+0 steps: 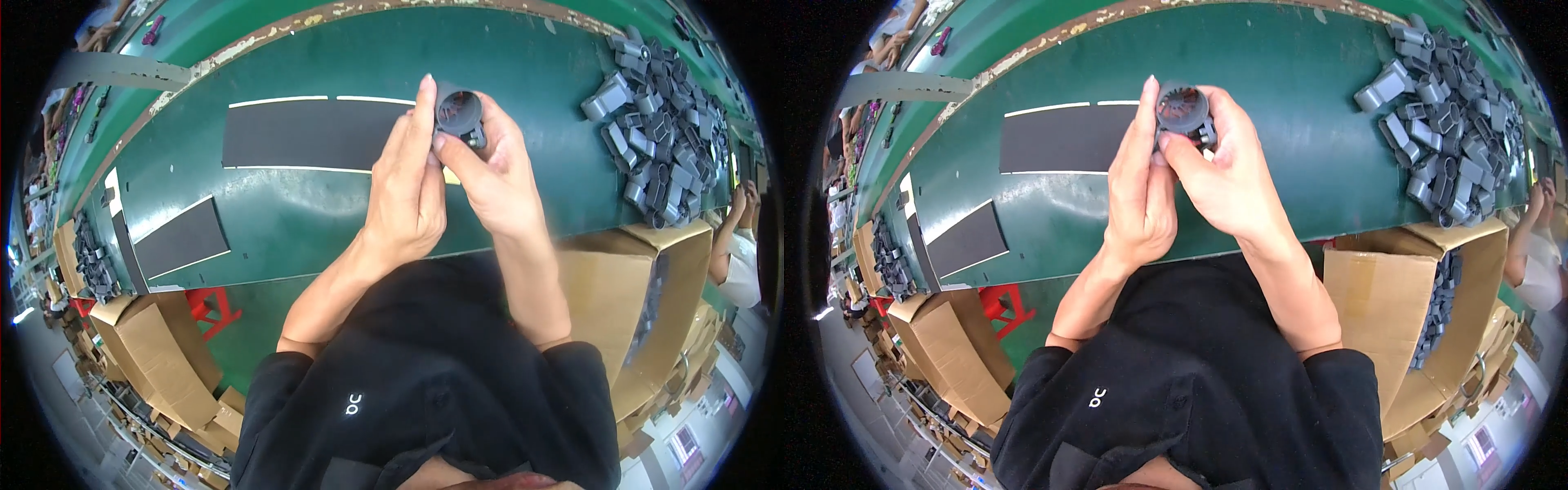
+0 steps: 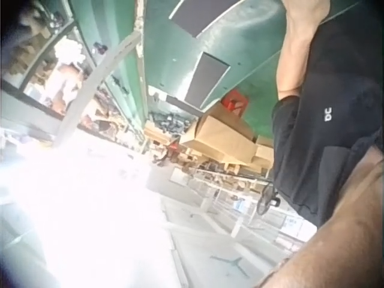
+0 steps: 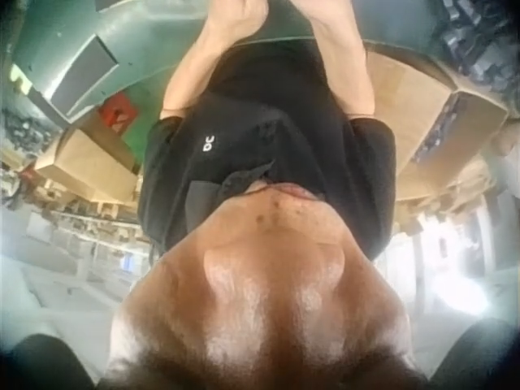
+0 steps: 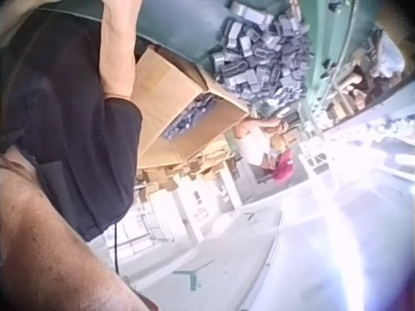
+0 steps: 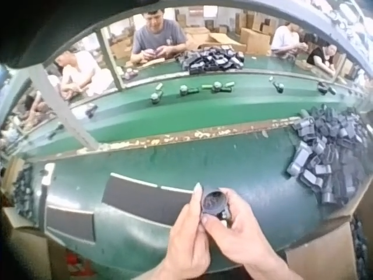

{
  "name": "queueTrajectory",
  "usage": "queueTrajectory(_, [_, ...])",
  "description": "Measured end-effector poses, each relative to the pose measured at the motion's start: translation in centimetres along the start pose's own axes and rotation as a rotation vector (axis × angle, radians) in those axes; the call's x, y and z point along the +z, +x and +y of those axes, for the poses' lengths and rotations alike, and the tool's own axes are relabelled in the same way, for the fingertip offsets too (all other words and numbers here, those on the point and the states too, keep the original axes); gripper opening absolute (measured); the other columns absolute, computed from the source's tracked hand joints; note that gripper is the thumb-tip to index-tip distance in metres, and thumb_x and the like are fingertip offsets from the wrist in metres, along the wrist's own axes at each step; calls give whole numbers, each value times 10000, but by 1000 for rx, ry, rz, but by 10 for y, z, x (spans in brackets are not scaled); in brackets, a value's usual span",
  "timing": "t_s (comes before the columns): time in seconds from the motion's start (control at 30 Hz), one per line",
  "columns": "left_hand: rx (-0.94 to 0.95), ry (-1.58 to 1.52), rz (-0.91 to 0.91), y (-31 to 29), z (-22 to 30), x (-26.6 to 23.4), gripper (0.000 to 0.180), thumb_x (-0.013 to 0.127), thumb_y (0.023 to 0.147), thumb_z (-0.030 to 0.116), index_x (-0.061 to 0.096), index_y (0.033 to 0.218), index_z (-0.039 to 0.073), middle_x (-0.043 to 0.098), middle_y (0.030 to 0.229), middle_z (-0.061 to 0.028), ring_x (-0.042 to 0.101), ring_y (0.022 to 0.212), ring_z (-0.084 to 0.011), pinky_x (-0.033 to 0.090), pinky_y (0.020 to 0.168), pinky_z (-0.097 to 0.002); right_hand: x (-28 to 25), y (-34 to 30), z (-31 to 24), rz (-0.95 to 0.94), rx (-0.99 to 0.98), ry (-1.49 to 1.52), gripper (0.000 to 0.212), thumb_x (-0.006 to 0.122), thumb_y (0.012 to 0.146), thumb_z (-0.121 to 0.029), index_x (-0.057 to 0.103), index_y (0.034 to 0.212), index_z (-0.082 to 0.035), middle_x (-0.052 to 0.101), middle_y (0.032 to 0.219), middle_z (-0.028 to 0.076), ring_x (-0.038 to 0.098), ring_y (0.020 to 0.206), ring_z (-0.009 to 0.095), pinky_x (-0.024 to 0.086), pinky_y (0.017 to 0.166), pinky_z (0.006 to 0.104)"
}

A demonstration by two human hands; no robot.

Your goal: The person assembles small portable handheld fans by hand, inserting motor modules, batteries, circuit boards, and fan blades into the plastic fan housing.

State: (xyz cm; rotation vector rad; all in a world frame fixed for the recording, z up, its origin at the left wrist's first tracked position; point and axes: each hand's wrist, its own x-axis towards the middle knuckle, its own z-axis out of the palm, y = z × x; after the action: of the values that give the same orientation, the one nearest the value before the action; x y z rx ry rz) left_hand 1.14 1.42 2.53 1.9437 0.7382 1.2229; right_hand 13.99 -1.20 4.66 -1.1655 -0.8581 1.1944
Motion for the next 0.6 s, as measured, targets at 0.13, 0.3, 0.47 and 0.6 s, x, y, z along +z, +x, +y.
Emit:
queueTrajectory(0.13, [-23,1,33,-4,-9,6,652,412,923,-145,335,1565,-67,611,1161,-254,628,973,-368,520,887,-389,2,5,5,40,27,-21,306,630,895,-4,597,1193,60,670,1037,64,613,926,107,514,825,282])
queueTrajectory(0.3, [-93,-40,-7,-15,-13,7,677,405,933,-103,269,1595,-60,583,1321,-247,627,1075,-325,498,963,-381,-3,4,5,-10,119,-31,351,632,910,-17,570,1246,63,664,1051,75,622,924,125,530,806,295])
queueTrajectory(0.47, [-617,-733,-92,-10,13,-6,911,461,800,197,185,1647,6,434,1551,-119,527,1215,-148,422,849,-269,-19,0,-16,-204,133,-91,691,675,930,13,340,1534,27,572,1302,124,624,1035,174,581,851,325])
queueTrajectory(0.6, [-654,-1101,-83,-8,4,-11,967,480,799,229,97,1668,45,554,1333,-129,518,895,-182,433,812,-283,-48,1,-25,-292,-135,-152,798,742,892,-98,335,1570,7,503,1492,192,431,1431,282,328,1194,431])
